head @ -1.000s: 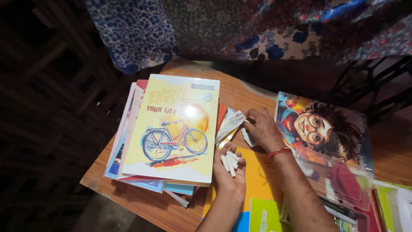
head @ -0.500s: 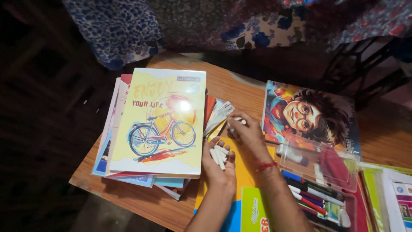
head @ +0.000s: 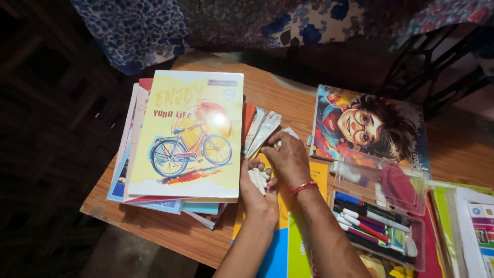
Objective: The person sorts markers, pens, and white sticks from a desk and places them into a clear plastic pencil case. They arrange the items to fit inside the case before closing the lid.
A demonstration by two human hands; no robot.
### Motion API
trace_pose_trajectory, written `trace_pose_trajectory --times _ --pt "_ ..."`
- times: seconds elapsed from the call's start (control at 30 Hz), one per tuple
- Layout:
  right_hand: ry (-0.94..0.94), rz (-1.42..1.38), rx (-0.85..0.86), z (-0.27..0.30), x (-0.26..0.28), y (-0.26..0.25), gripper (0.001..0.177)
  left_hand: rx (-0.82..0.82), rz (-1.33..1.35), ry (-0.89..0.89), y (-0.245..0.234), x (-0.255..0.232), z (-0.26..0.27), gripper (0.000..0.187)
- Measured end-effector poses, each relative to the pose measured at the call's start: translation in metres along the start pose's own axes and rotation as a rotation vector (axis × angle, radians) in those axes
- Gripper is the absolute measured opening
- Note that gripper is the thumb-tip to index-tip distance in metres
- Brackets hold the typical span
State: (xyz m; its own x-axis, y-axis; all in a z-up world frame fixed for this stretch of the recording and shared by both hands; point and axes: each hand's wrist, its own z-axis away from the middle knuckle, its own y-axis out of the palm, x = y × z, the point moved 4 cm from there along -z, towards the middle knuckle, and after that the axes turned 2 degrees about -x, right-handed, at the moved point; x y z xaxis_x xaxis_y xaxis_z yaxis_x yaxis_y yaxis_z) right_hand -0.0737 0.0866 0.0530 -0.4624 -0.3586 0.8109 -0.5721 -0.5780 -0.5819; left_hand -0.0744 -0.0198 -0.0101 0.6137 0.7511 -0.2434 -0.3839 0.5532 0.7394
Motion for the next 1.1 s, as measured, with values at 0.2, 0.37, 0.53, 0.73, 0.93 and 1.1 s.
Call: trace_pose_trajectory --times 0.2,0.37,0.53,0.73,0.93,1.1 --pt "-0.114 0.139 -0.087 -0.016 -0.025 0.007 0.035 -0.010 -0.020 0.000 -0.003 -0.003 0.009 0.026" --pt "-0.084 0.167 -0.068 -0.025 -0.030 0.011 0.036 0.055 -0.084 -0.050 -0.005 -0.011 0.018 0.024" --pt "-0.208 0.098 -0.056 -0.017 -0.019 0.003 0.033 0.079 -0.173 -0.073 -0.002 -0.019 0.025 0.024" --pt "-0.197 0.064 -0.112 0.017 0.009 -0.006 0.032 0.145 -0.105 -0.138 0.004 -0.020 0.026 0.028" --pt "-0.040 -0.047 -0.019 0.035 0.020 -0.006 0.032 0.130 -0.063 -0.121 0.006 -0.018 0.024 0.022" --pt "-0.133 0.141 0.009 0.016 0.024 -0.002 0.031 0.097 -0.071 -0.102 0.008 -0.018 0.025 0.020"
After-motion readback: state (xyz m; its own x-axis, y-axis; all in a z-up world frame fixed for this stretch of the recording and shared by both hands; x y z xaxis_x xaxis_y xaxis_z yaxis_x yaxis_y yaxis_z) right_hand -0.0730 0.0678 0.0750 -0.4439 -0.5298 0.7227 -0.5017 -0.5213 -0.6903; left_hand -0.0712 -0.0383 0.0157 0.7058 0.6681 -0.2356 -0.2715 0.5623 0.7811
